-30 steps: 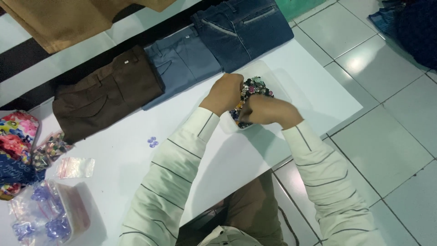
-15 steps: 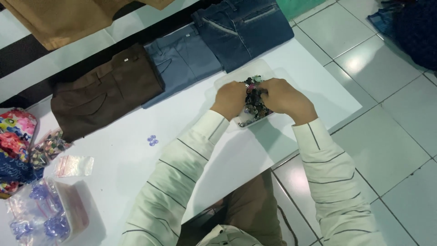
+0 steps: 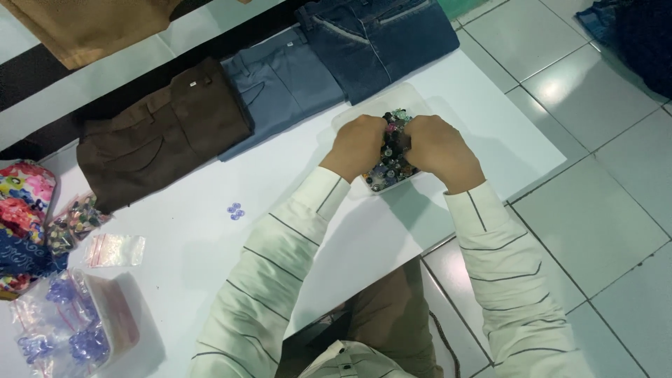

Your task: The person repeatedly picks small buttons from a clear plastic container, places them on the table, and then returns them to the container. The hands perform repetitive pick-and-place motions without using any tools.

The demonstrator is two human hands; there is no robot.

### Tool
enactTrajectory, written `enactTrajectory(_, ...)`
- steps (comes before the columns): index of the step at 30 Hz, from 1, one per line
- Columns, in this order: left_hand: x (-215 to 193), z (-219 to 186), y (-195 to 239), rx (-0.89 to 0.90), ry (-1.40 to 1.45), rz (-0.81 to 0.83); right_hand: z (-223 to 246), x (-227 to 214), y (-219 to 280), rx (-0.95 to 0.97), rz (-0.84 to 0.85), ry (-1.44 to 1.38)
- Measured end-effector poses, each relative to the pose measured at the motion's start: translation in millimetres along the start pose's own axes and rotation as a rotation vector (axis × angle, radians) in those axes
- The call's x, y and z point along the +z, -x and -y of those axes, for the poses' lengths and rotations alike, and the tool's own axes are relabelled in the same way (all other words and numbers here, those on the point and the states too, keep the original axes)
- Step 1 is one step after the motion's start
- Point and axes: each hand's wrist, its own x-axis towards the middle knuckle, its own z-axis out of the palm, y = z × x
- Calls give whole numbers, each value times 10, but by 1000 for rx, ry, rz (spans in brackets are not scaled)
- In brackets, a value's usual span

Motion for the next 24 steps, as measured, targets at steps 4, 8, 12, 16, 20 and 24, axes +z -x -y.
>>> enactTrajectory(4,192,57,-38,21,9,-10,62,163,-144,-13,49,68)
enactTrajectory(8,228,75,-83,11,25,10,-76,396,-400,-91,-47,8)
enactTrajectory(12,195,79,-43,4,6,-35,-50,184,-259,-163,-152,-3)
enactTrajectory(16,233,162,-86,57,31,-30,107,61,-47,-152,-121,-80)
enactTrajectory(20,144,132,-85,70,-20,-98,59,244,-202,-119,-85,-22)
enactTrajectory(24,221,136,-66,68,-4,-78,-117,451,-430,-152,-162,47)
